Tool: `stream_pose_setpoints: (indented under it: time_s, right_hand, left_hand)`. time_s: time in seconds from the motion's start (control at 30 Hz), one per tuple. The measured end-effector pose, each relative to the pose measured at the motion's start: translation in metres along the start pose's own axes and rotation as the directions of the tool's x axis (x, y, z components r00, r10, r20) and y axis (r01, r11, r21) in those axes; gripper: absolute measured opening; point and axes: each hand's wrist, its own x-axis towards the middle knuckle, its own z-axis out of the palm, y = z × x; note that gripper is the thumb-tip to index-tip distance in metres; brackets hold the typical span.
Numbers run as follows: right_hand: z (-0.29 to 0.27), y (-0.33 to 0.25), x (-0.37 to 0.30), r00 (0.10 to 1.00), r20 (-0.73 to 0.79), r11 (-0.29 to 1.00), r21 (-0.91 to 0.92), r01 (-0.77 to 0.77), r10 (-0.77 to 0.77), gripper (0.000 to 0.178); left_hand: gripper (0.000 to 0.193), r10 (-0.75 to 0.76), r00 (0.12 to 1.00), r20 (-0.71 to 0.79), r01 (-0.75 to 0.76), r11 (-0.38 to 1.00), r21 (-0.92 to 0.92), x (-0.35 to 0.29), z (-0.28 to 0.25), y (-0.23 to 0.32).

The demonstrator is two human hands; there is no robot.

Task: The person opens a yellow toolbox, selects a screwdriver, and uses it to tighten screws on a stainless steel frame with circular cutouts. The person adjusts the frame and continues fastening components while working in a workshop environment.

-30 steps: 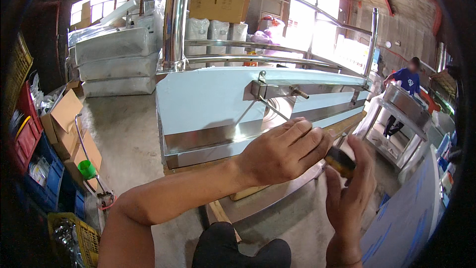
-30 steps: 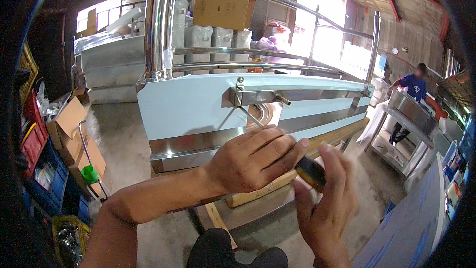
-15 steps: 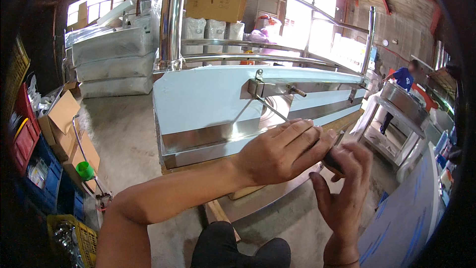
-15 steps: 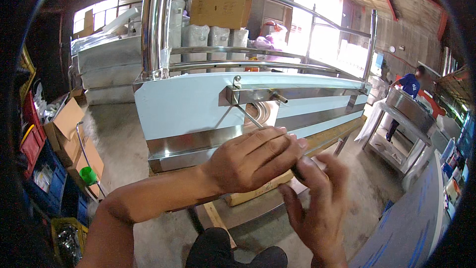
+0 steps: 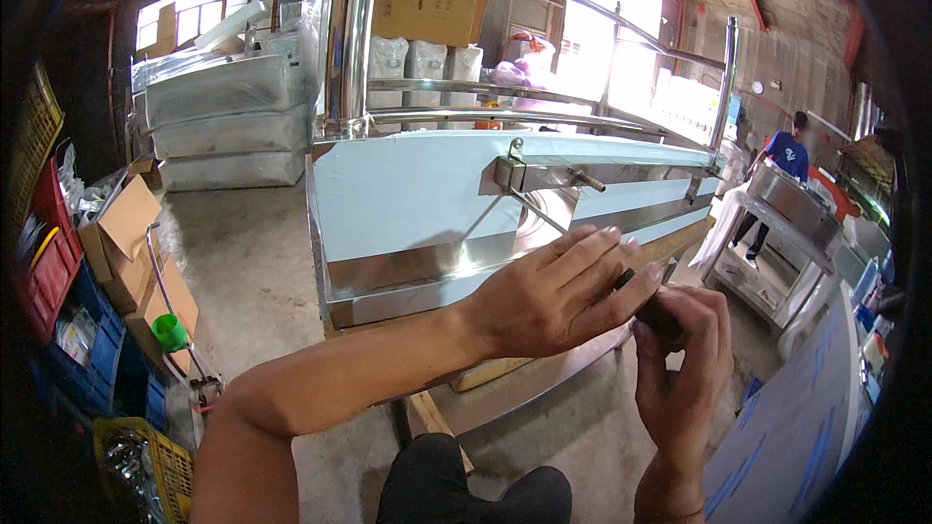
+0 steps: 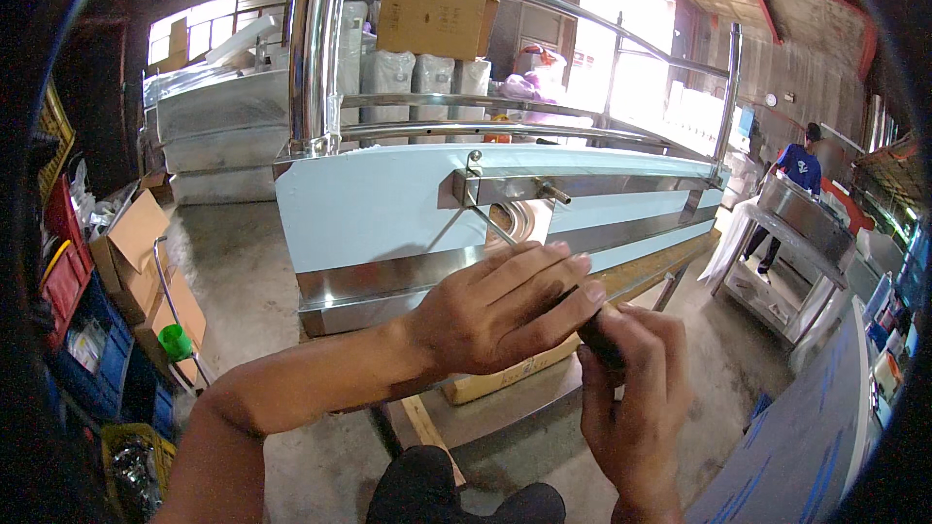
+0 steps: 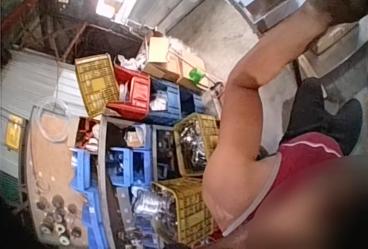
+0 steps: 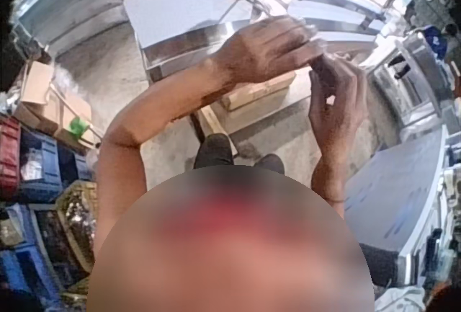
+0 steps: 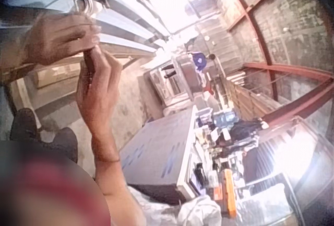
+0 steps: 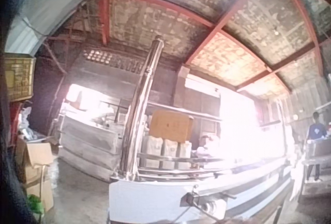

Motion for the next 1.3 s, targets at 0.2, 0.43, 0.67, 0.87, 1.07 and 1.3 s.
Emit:
stream_pose_setpoints:
  time_s: [0.2, 0.43, 0.67, 0.87, 1.07, 1.3]
  right_hand:
    - [-0.003, 0.002, 0.001, 0.913, 0.119, 0.909, -0.207, -0.362, 0.391, 0.027]
    - [0.010, 0.005, 0.005, 0.987, -0.119, 0.982, -0.165, 0.087, -0.107, 0.025]
    - [-0.004, -0.002, 0.004, 0.938, 0.111, 0.925, -0.240, -0.296, 0.329, 0.035]
    - [0.005, 0.001, 0.000, 0.997, -0.032, 0.994, -0.083, 0.065, -0.068, 0.044]
    - [-0.004, -0.001, 0.005, 0.947, 0.122, 0.942, -0.199, -0.269, 0.296, 0.032]
    - [0.003, 0.010, 0.005, 0.994, -0.057, 0.996, -0.015, 0.089, -0.089, 0.037]
  left_hand:
    - [0.029, -0.054, 0.996, 0.070, 0.050, 0.997, 0.053, 0.001, -0.001, 0.010]
    - [0.031, 0.009, 1.000, -0.028, -0.008, 0.999, 0.049, 0.001, -0.001, 0.002]
    - [0.027, -0.041, 0.997, 0.061, 0.033, 0.990, 0.138, 0.001, -0.001, 0.005]
    - [0.025, 0.035, 0.997, 0.071, -0.041, 0.995, 0.086, 0.003, -0.002, -0.007]
    - [0.034, 0.002, 0.990, 0.140, -0.025, 0.986, 0.167, 0.005, -0.001, -0.001]
    - [0.038, 0.094, 0.991, 0.100, -0.099, 0.994, 0.040, 0.010, -0.004, -0.010]
